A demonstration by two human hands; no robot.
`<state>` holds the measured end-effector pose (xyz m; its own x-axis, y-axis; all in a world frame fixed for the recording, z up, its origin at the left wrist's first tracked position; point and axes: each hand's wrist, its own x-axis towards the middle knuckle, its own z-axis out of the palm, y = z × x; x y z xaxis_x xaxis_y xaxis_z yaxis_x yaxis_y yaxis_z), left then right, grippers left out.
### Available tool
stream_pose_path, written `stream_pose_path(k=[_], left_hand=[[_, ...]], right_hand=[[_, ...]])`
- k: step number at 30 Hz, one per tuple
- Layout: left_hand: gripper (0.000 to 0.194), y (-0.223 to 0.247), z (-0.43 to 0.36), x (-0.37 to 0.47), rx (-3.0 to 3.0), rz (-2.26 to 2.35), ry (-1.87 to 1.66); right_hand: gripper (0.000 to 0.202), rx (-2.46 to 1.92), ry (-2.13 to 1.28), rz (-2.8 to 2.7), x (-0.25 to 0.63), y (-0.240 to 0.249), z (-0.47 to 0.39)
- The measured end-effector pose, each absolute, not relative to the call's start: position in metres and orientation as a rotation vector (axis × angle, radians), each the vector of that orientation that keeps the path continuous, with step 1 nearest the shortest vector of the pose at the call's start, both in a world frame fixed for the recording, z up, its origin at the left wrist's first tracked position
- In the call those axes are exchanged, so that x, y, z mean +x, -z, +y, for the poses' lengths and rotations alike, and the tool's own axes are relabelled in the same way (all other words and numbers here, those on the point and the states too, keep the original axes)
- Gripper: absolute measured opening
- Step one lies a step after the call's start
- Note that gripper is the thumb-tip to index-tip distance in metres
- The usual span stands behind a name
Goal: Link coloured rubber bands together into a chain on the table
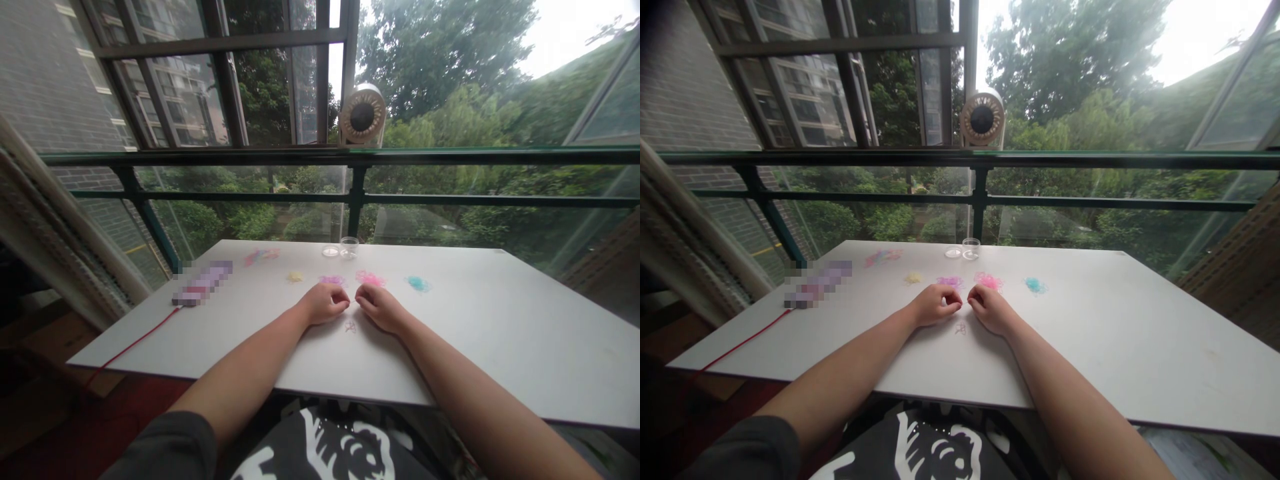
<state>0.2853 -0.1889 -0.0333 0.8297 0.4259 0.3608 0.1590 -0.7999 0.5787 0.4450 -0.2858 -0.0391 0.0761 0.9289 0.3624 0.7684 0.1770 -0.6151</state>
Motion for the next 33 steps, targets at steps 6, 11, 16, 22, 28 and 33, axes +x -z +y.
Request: stream_pose_path(k=[6, 11, 16, 22, 28, 33], left_hand=[[0.016, 0.0311, -0.1896, 0.2847, 2.454, 0.463, -0.674], [0.016, 0.0307, -0.1905, 0.2845, 2.446, 0.48, -0.662], [0.015, 0.0323, -0.1889, 0.2856, 2.447, 0.459, -0.668], [0.015, 0.0333, -0.187, 0.2866, 2.431, 0.468, -0.675], [0.014, 0.0337, -0.1864, 0.2857, 2.452, 0.426, -0.67], [0.013, 0.0337, -0.1865, 0.2849, 2.466, 0.407, -0.683]], right_hand=[[0.011, -1.606, -0.349, -1.738, 0.4432, 0.0351, -0.2893], [0.009, -1.613, -0.379, -1.748, 0.4412, 0.0325, -0.2907], [0.009, -1.617, -0.37, -1.746, 0.4417, 0.0345, -0.2891], [0.006, -1.605, -0.368, -1.737, 0.4412, 0.0336, -0.29], [0.005, -1.577, -0.366, -1.746, 0.4419, 0.0348, -0.2899], [0.005, -1.568, -0.379, -1.743, 0.4428, 0.0365, -0.2894]])
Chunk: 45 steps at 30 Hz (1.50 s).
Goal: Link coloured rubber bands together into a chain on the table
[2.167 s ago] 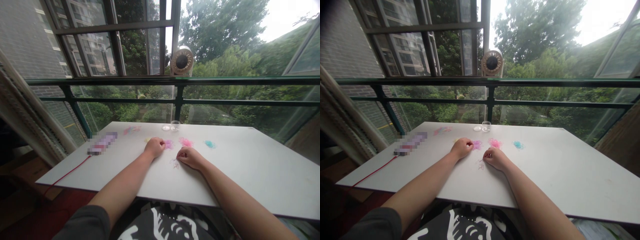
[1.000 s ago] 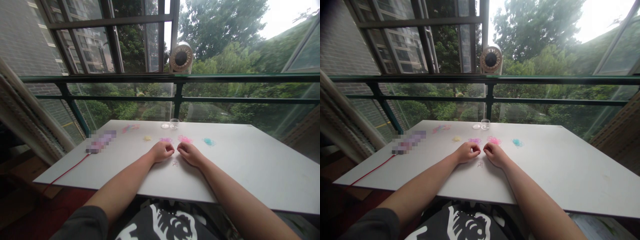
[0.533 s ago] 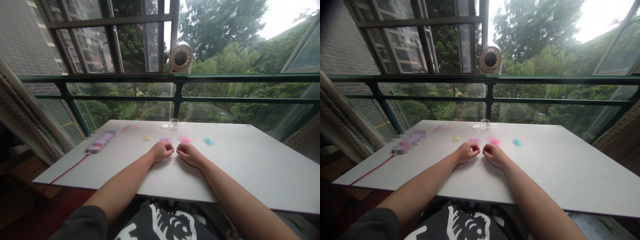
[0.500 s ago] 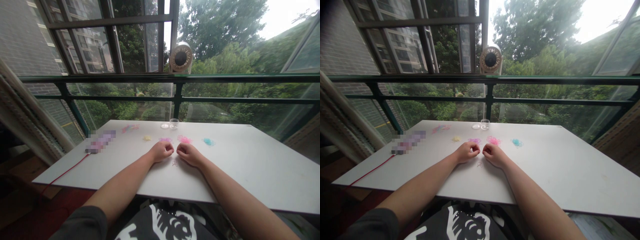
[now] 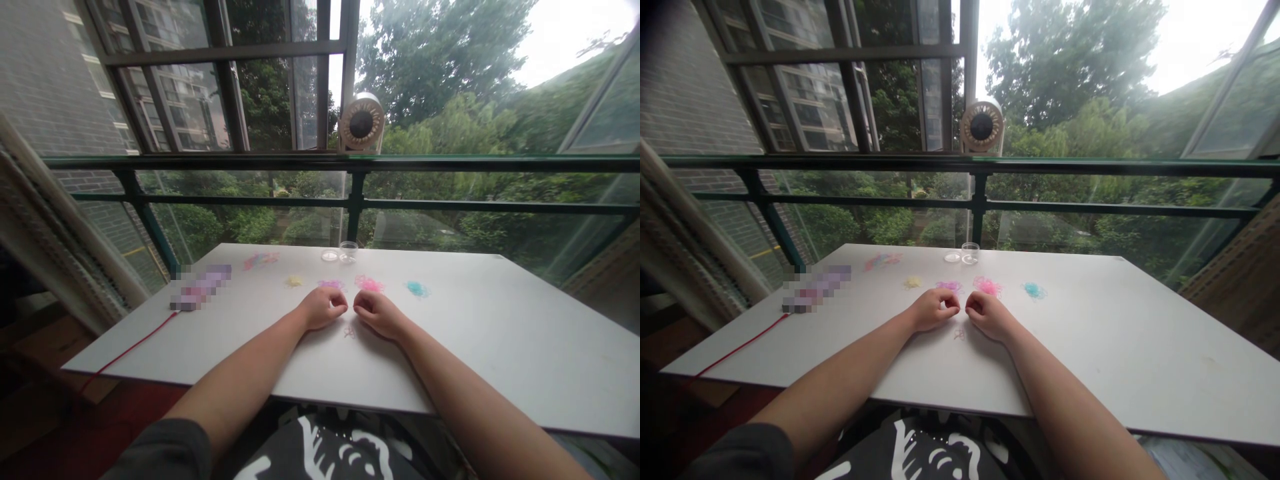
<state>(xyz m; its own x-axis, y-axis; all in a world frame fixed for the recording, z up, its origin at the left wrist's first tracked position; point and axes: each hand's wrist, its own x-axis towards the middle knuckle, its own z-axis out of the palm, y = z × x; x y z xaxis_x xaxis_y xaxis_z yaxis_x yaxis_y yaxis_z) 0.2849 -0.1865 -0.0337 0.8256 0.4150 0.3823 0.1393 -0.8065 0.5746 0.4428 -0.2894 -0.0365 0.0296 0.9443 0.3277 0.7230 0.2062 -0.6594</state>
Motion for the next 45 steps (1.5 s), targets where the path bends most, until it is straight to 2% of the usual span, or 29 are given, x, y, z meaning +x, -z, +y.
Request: stream_pose_path(k=[45], left_hand=[[0.016, 0.0377, -0.1845, 0.2852, 2.402, 0.484, -0.746]], right_hand=[[0.005, -1.554, -0.309, -1.734, 0.4431, 0.0409, -0.286]])
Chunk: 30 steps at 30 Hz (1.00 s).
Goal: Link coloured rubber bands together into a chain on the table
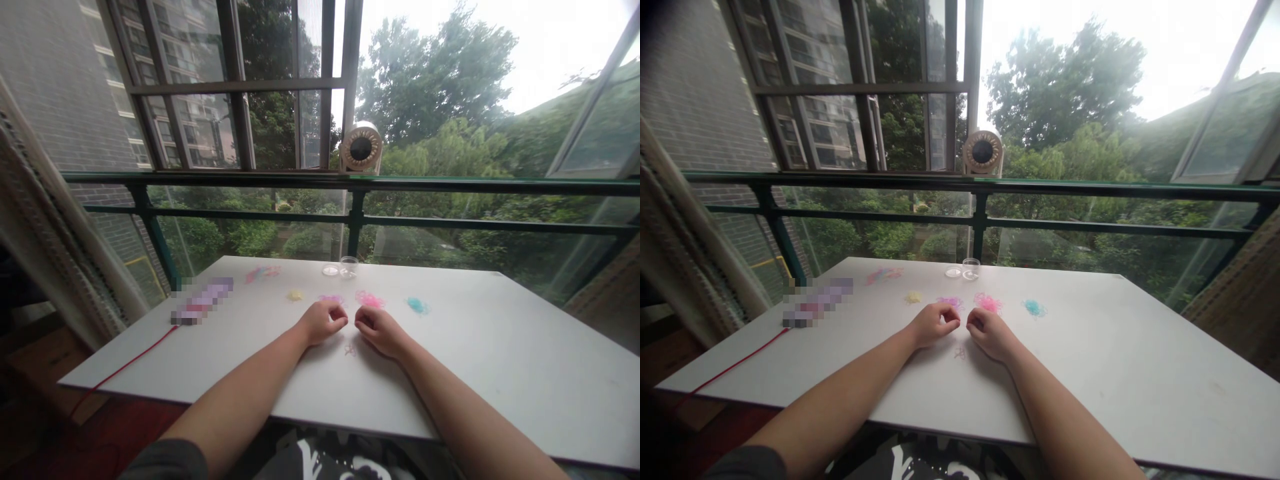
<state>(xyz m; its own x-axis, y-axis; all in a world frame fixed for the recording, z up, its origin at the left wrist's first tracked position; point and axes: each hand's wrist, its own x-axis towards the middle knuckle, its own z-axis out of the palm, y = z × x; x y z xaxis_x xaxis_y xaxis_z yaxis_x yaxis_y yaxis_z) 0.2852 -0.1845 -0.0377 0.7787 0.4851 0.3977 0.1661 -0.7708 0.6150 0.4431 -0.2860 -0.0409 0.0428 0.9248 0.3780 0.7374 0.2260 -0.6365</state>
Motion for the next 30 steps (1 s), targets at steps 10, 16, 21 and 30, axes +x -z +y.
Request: stream_pose_path(k=[10, 16, 21, 30], left_hand=[[0.016, 0.036, -0.186, 0.287, 2.411, 0.454, -0.721], [0.016, 0.037, -0.185, 0.287, 2.407, 0.454, -0.74], [0.016, 0.035, -0.182, 0.285, 2.434, 0.499, -0.749], [0.015, 0.039, -0.159, 0.28, 2.578, 0.811, -0.817]], right_hand=[[0.004, -1.545, -0.299, -1.731, 0.444, 0.041, -0.286], [0.006, -1.568, -0.309, -1.686, 0.447, 0.042, -0.284], [0.01, -1.602, -0.261, -1.651, 0.45, 0.042, -0.284], [0.013, -1.71, -0.193, -1.578, 0.454, 0.044, -0.281]])
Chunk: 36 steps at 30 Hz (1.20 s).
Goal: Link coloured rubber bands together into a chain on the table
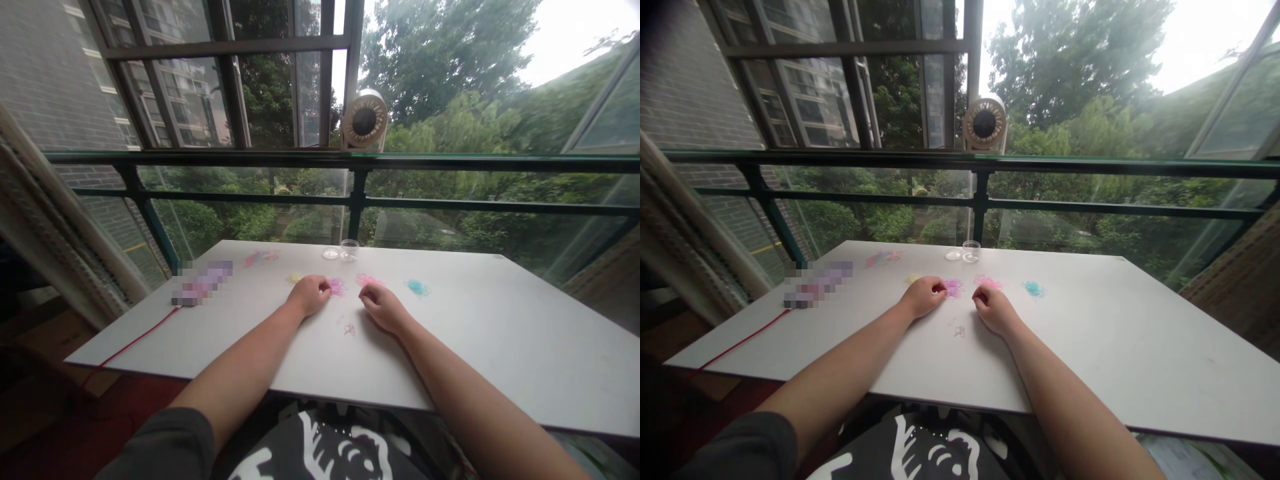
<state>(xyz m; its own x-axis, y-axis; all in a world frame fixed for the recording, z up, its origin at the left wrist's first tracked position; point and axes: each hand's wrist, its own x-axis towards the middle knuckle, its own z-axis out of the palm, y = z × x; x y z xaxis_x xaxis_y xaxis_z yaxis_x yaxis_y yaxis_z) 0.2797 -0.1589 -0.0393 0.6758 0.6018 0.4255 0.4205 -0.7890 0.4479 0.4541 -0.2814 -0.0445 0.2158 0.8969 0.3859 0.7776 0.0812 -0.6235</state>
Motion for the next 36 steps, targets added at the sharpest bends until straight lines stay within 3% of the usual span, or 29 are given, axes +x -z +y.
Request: stream_pose_path(k=[21, 29, 36], left_hand=[[0.024, 0.031, -0.158, 0.273, 2.44, 0.853, -0.824], [0.023, 0.022, -0.18, 0.267, 2.476, 0.407, -0.346], [0.022, 0.018, -0.186, 0.268, 2.51, 0.435, -0.28]], right_hand=[[0.013, -1.725, -0.216, -1.592, 0.453, 0.044, -0.283], [0.012, -1.712, -0.225, -1.635, 0.453, 0.043, -0.284], [0.012, -1.709, -0.237, -1.647, 0.454, 0.044, -0.283]])
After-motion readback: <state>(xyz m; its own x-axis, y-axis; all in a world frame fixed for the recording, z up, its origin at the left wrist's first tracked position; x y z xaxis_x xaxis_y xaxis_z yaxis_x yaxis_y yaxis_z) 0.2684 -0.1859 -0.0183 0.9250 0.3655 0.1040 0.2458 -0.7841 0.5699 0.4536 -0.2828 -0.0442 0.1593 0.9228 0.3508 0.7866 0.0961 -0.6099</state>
